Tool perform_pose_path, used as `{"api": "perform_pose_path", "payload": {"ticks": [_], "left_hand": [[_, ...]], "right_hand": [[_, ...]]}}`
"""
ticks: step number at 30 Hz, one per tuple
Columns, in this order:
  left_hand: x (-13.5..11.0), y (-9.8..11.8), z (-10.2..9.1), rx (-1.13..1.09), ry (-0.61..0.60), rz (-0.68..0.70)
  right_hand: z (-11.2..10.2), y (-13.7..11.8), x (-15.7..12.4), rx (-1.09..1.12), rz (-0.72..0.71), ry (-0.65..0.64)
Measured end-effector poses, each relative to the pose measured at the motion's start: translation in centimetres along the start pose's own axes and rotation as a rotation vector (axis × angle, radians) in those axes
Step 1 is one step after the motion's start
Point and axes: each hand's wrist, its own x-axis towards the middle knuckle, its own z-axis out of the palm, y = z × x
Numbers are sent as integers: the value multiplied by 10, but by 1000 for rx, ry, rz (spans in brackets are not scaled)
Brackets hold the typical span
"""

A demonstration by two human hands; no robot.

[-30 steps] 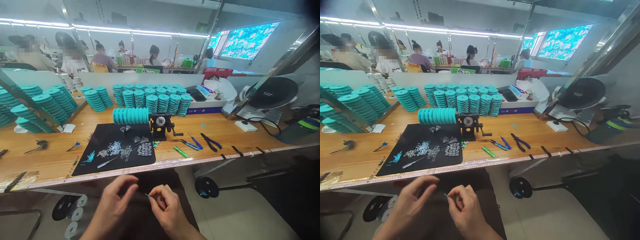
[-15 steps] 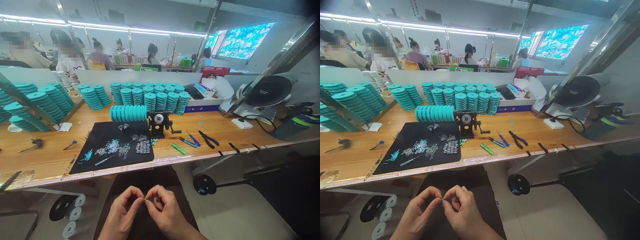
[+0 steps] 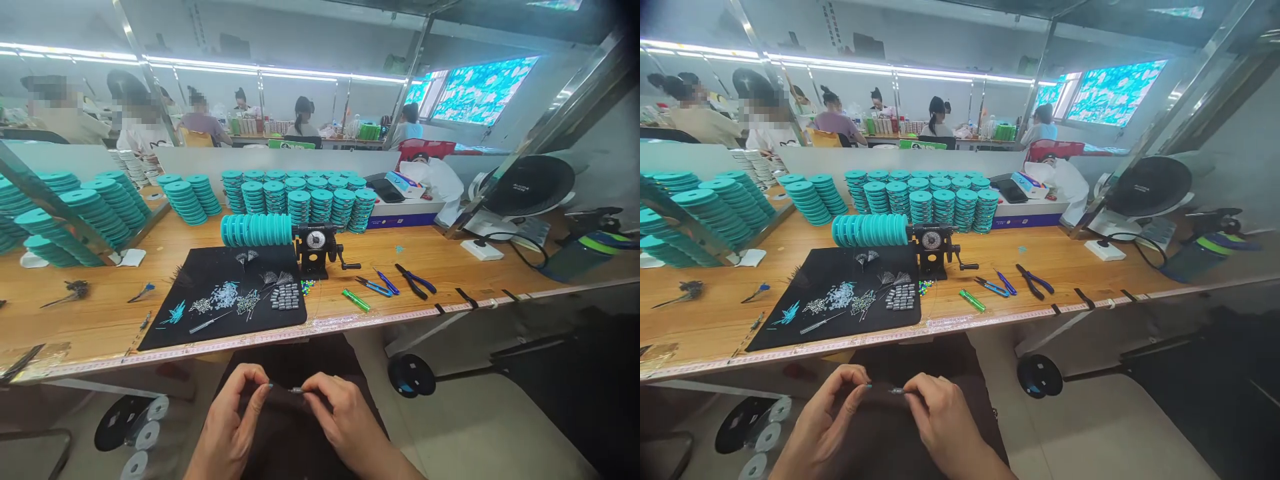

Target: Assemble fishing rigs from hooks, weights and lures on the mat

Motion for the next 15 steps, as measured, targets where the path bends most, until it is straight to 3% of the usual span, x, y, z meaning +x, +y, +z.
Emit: {"api": "perform_pose_path", "payload": {"ticks": [3,6,10,15], "left_hand": [[0,0,0,170,55,176],[-2,3,8,186,-51,271],[-3,11,15,145,-93,262],[-4,21,16,174,-81,194]], "right_hand": [[-1,-2,-3,35,-65,15],[0,-8,-4,107,-144,35],[-2,-14,-3,18,-130,56],[-5,-20,-2,53,34,-61]]}}
